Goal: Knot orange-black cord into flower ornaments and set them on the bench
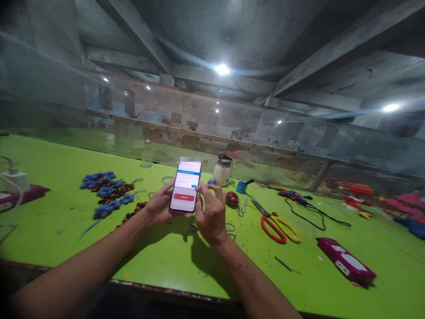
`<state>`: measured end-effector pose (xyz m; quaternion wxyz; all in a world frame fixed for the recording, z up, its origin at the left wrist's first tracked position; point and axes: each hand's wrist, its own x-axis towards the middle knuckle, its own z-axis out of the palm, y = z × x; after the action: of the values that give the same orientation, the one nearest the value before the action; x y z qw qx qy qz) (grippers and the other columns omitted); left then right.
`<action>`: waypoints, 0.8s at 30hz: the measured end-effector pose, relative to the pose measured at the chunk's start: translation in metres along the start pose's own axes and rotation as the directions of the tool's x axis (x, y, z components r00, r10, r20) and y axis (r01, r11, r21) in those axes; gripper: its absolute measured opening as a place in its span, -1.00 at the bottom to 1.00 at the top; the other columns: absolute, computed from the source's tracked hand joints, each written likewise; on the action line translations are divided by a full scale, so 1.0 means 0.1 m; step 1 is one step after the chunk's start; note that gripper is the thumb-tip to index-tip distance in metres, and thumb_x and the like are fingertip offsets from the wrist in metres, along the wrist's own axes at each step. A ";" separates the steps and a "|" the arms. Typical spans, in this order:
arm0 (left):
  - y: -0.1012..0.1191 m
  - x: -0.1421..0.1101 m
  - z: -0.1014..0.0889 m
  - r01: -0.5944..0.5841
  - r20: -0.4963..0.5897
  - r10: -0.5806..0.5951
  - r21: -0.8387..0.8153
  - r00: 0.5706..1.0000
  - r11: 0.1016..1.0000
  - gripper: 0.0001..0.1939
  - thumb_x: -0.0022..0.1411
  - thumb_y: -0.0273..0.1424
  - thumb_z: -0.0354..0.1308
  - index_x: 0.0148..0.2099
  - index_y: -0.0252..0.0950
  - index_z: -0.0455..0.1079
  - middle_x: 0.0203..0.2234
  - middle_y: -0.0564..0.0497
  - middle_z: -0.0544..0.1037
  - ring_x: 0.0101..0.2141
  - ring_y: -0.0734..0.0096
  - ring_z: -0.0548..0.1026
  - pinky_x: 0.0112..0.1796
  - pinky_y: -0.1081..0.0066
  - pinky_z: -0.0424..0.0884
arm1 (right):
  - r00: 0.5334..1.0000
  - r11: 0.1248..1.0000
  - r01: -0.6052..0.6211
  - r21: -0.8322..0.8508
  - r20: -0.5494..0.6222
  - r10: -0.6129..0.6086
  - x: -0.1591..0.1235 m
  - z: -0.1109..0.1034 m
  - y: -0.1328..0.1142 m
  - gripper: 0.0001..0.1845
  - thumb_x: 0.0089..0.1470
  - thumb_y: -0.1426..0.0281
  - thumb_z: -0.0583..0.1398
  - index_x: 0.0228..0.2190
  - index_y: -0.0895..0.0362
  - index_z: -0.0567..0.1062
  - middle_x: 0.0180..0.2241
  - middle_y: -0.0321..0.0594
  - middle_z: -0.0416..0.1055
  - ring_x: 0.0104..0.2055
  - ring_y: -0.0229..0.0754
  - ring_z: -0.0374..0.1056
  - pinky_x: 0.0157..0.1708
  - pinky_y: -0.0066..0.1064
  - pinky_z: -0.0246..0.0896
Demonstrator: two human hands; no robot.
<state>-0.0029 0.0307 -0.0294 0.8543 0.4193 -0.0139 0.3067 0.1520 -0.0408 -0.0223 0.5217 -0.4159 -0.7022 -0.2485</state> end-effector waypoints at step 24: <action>-0.01 -0.01 0.06 -0.041 -0.023 0.041 0.024 0.999 0.999 -0.44 0.26 -0.14 -0.18 0.17 -0.39 0.14 -0.15 -0.33 0.48 -0.22 -0.03 0.49 -0.41 0.13 0.44 | 0.999 0.998 0.028 0.047 -0.016 -0.028 -0.01 -0.01 -0.01 -0.47 0.04 0.59 0.06 0.07 0.12 0.22 -0.13 -0.16 0.40 -0.04 -0.04 0.15 -0.07 -0.10 0.10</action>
<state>-0.0018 0.0261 -0.0263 0.8430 0.4253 -0.0087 0.3293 0.1516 -0.0427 -0.0228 0.5334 -0.3915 -0.7096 -0.2423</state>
